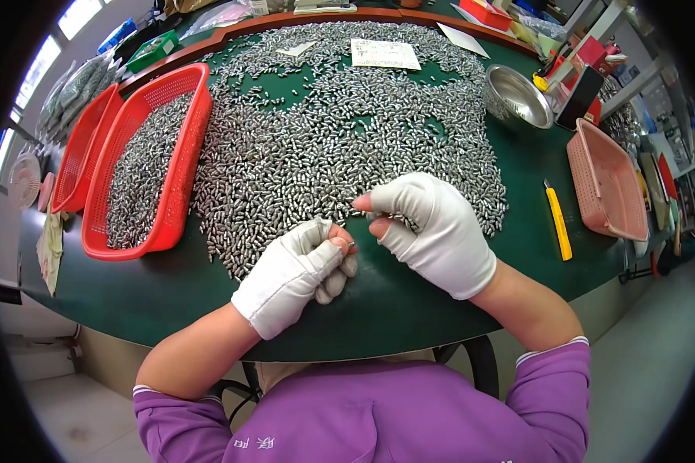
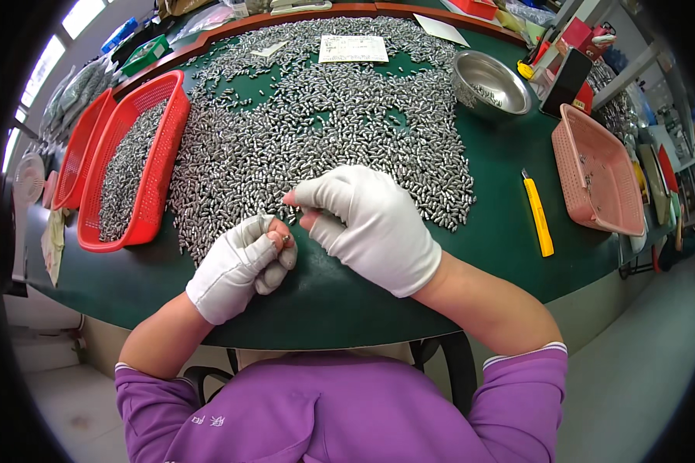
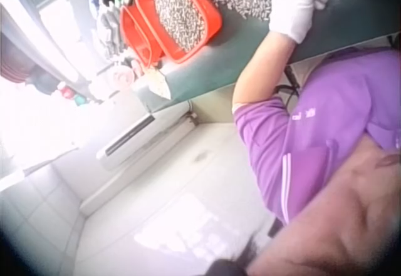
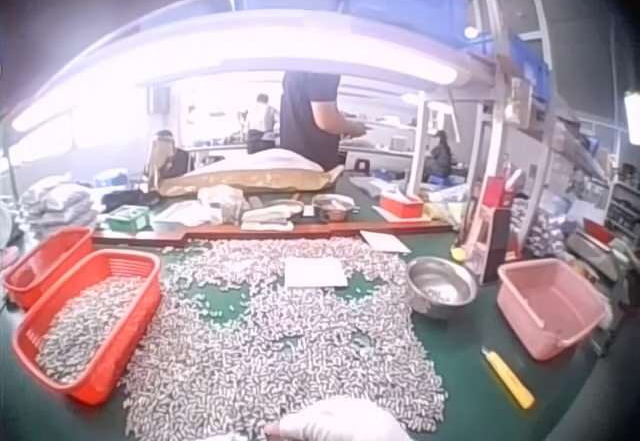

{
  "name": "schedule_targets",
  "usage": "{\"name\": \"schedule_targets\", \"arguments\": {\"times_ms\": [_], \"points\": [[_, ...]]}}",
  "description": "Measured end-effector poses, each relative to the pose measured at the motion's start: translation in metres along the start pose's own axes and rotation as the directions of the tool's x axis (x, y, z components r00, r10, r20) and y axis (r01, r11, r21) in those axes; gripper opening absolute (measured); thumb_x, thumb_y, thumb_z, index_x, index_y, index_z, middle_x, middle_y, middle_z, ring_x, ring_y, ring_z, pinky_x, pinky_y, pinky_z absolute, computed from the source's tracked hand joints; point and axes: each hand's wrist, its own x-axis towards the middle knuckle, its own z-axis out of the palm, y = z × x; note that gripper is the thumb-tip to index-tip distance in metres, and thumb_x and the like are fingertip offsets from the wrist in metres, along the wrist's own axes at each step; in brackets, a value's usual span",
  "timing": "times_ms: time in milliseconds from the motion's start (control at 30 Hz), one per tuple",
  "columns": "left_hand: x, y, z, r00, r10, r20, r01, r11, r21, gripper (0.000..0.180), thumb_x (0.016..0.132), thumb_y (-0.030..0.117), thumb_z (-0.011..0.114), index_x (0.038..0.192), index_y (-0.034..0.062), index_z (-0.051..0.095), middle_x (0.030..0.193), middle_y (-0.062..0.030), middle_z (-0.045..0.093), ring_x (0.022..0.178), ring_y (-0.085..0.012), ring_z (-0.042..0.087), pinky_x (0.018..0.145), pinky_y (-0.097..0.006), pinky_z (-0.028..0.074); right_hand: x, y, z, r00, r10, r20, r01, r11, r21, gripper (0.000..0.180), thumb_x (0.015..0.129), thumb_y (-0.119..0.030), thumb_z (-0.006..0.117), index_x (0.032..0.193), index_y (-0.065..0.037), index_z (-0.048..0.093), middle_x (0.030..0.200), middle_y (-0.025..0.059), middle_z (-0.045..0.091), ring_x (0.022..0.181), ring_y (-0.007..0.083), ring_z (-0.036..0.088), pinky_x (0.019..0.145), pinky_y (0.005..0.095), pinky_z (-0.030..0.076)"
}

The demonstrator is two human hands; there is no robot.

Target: Inspecting and trimming small metal components using a hand tool at a manufacturing workstation.

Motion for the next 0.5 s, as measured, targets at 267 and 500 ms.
{"name": "schedule_targets", "arguments": {"times_ms": [267, 500], "points": [[0.001, -0.004, -0.004, 0.998, -0.024, 0.063, 0.036, 0.980, -0.196, 0.020, 0.098, 0.029, 0.053, 0.100, 0.0090, 0.055, 0.083, 0.0023, 0.057, 0.062, -0.0030, 0.046, 0.054, -0.017, 0.038, 0.010, 0.004, -0.001, 0.937, -0.346, 0.055, 0.349, 0.936, -0.039, 0.028, 0.065, -0.004, 0.077, 0.090, -0.006, 0.066, 0.081, 0.0077, 0.062, 0.071, 0.0280, 0.061, 0.060, 0.0374, 0.050], [0.003, -0.005, -0.006, 0.990, 0.002, 0.139, 0.050, 0.930, -0.364, 0.014, 0.098, 0.025, 0.054, 0.101, 0.0105, 0.055, 0.084, 0.0020, 0.056, 0.062, -0.0038, 0.046, 0.054, -0.016, 0.037, 0.009, 0.004, -0.002, 0.934, -0.354, 0.049, 0.358, 0.927, -0.114, 0.026, 0.064, -0.003, 0.076, 0.086, -0.007, 0.064, 0.077, 0.0081, 0.062, 0.068, 0.0285, 0.061, 0.057, 0.0364, 0.049]]}}
